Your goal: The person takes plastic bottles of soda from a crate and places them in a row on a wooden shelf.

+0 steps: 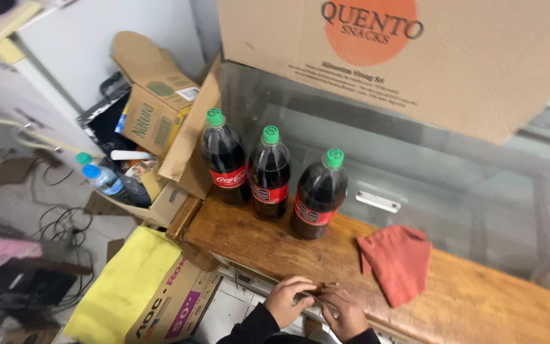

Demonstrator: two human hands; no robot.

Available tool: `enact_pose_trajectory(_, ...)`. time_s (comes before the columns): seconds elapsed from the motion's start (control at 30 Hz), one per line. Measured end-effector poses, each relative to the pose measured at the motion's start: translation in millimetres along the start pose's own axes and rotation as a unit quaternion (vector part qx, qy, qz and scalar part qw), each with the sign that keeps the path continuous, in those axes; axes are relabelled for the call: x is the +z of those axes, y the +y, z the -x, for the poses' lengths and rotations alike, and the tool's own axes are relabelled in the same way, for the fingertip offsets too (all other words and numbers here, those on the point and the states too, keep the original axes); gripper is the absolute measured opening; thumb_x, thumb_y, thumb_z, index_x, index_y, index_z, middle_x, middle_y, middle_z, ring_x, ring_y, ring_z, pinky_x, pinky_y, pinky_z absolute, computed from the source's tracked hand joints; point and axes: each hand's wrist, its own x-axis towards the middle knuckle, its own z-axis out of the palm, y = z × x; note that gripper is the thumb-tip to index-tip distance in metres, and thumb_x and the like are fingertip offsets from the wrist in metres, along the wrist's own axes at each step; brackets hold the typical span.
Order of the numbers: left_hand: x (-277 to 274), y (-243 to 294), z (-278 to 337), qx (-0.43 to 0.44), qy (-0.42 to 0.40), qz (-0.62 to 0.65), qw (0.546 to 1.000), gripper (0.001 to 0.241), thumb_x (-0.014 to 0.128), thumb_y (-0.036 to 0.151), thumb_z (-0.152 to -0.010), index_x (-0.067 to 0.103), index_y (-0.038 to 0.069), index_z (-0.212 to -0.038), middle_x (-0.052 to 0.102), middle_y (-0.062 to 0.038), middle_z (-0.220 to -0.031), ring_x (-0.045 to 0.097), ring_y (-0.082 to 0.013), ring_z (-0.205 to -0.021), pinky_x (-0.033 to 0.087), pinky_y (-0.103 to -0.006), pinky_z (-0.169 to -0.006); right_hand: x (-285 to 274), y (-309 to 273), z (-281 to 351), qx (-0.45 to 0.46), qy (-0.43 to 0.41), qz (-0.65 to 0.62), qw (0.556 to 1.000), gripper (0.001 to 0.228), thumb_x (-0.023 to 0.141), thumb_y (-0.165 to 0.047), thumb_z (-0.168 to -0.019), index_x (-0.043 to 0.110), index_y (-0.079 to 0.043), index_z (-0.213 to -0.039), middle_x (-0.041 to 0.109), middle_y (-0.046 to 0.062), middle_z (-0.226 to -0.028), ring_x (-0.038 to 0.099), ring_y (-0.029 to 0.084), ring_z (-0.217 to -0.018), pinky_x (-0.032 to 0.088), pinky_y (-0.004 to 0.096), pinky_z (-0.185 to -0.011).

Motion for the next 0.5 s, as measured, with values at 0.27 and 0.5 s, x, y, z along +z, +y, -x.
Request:
enact_pose_trajectory(0.27, 2, -13, 40, 0.121, -0.264, 0.065, 0.955, 0.029, 0.079, 0.018, -0.107, 0.085, 0.017, -0.136, 0.081, -0.01, -0.136, 0.077, -0.0328, -0.123, 0.057, -0.0448, -0.111, 37, -58, 110, 0.168, 0.084, 0.067, 0.98, 0.018, 0.081, -0.025, -0.103, 0.09, -0.02, -0.118, 0.095, 0.001, -0.119, 0.088, 0.023, -0.108, 0.067, 0.036, -0.099)
enact_pose_trajectory(0.5, 51, 7, 57, 0.169, -0.447, 0.059, 0.877, 0.028, 0.079, 0.025, -0.11, 0.084, 0.02, -0.138, 0.081, -0.009, -0.129, 0.076, -0.0332, -0.117, 0.057, -0.0438, -0.107, 30, -111, 187, 0.311, 0.054, 0.077, 0.946, 0.019, 0.075, -0.022, -0.098, 0.089, -0.024, -0.111, 0.094, -0.003, -0.107, 0.089, 0.023, -0.095, 0.067, 0.037, -0.086)
